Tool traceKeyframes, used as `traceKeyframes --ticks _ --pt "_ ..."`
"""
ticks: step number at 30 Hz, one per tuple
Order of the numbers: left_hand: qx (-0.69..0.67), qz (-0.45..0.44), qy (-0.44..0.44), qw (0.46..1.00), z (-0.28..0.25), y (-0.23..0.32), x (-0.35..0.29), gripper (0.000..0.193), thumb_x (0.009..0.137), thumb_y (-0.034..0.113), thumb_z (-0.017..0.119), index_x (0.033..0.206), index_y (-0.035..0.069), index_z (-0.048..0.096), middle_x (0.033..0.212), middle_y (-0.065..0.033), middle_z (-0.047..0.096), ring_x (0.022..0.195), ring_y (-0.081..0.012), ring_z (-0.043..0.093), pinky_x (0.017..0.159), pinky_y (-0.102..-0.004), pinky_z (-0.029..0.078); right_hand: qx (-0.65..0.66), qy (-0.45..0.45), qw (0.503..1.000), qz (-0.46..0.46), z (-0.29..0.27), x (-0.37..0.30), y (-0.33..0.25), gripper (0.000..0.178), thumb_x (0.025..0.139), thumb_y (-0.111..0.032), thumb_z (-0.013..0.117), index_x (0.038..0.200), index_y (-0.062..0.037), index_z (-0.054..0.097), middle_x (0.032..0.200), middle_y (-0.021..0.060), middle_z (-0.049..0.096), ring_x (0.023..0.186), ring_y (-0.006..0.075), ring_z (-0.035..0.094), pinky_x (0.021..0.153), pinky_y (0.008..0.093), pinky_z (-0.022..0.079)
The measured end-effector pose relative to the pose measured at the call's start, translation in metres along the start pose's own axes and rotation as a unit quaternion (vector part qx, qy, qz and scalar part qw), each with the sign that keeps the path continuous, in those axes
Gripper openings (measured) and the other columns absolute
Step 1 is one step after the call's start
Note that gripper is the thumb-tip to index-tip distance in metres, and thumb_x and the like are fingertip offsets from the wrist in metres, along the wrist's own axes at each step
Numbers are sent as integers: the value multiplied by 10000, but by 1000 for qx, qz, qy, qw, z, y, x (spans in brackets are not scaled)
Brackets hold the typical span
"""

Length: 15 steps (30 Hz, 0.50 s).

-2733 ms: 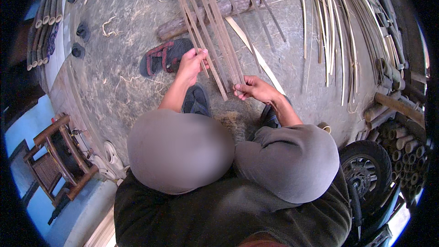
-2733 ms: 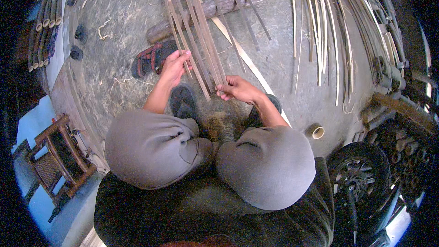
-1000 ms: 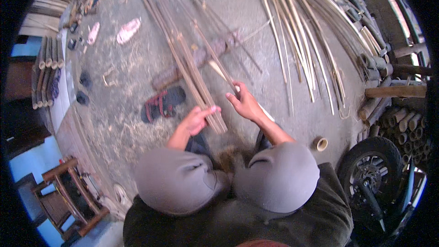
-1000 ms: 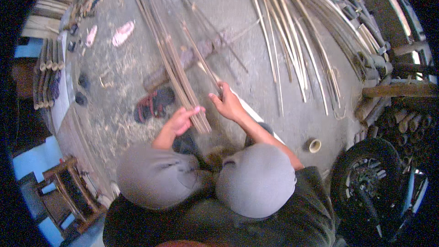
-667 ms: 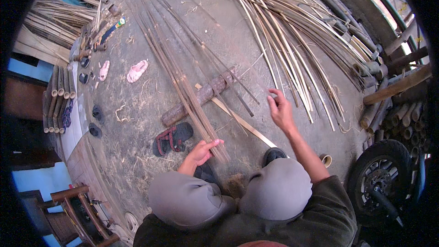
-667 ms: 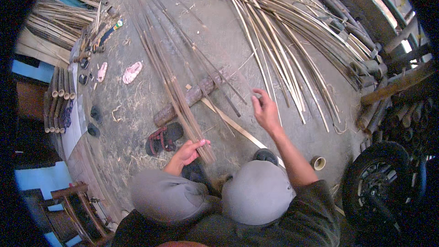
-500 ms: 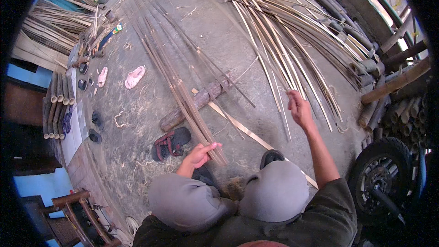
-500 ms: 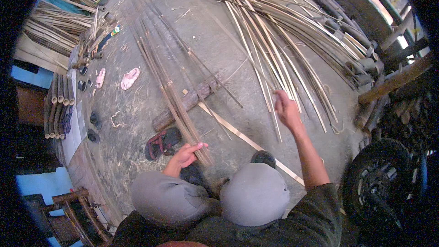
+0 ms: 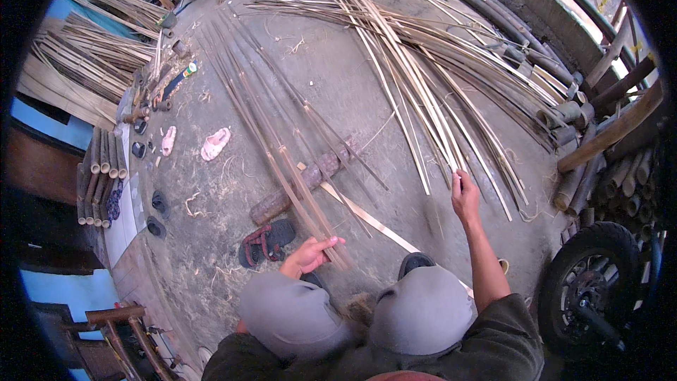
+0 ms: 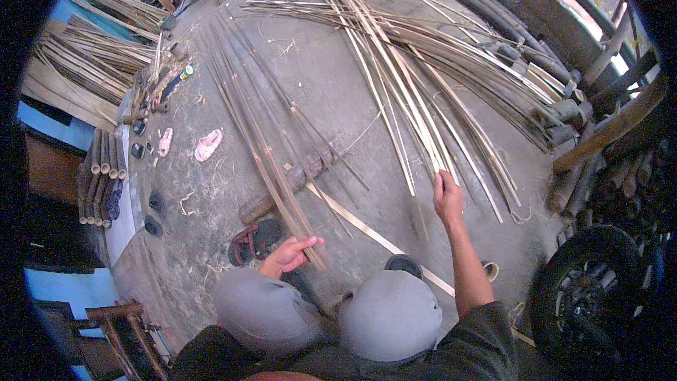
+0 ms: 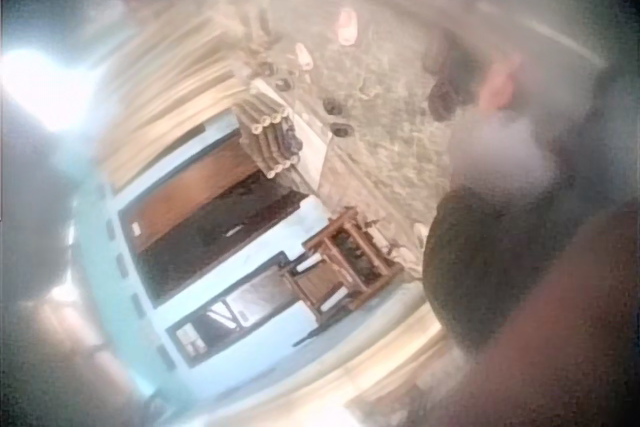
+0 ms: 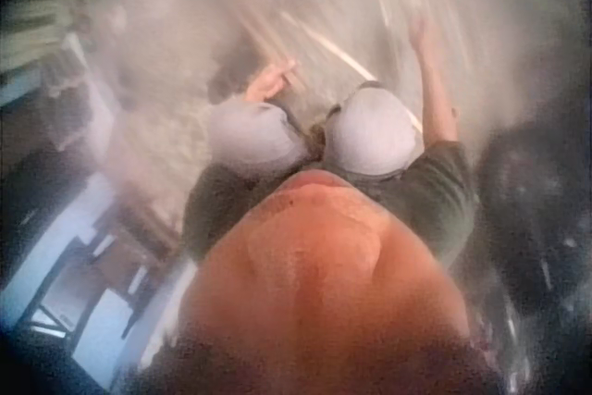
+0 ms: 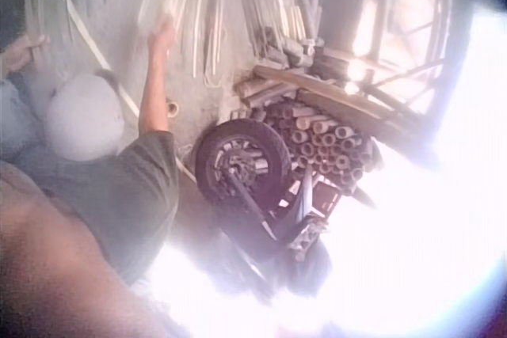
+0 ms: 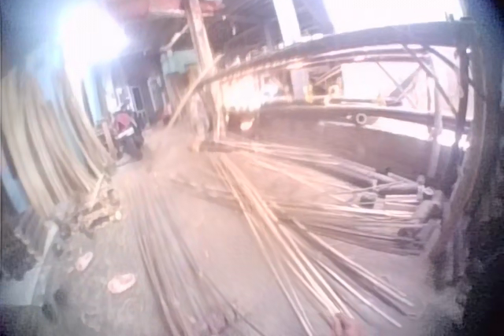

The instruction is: The person sits on the floor and sorts thin bamboo strips by hand, aligning them into neat bundles. They repeatedly pick up individual strips, compare lengths, and arrange them into organized piles on the floor.

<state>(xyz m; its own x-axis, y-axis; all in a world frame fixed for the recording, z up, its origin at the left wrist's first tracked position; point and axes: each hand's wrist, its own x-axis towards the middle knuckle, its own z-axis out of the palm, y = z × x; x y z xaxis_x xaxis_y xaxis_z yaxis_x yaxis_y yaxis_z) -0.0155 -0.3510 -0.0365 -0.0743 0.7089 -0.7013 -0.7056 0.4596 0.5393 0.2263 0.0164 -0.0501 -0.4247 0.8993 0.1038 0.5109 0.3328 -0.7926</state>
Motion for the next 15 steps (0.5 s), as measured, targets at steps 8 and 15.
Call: traceKeyframes --ticks 8,15 --pt "1 -1 2 1000 -2 -4 3 385 958 268 602 1212 -19 569 1135 -120 629 1062 -250 617 935 -428 508 -93 25 995 -14 -33 7 49 294 967 -244 534 1079 -3 659 794 243 649 738 357 676 652 412 495" --pt "6 5 -18 1000 3 1 0 383 960 297 595 1199 -2 591 1135 -112 630 1078 -229 605 944 -416 494 -137 13 990 11 -41 17 58 316 969 -259 525 1076 0 671 829 257 657 765 380 673 680 424 501"
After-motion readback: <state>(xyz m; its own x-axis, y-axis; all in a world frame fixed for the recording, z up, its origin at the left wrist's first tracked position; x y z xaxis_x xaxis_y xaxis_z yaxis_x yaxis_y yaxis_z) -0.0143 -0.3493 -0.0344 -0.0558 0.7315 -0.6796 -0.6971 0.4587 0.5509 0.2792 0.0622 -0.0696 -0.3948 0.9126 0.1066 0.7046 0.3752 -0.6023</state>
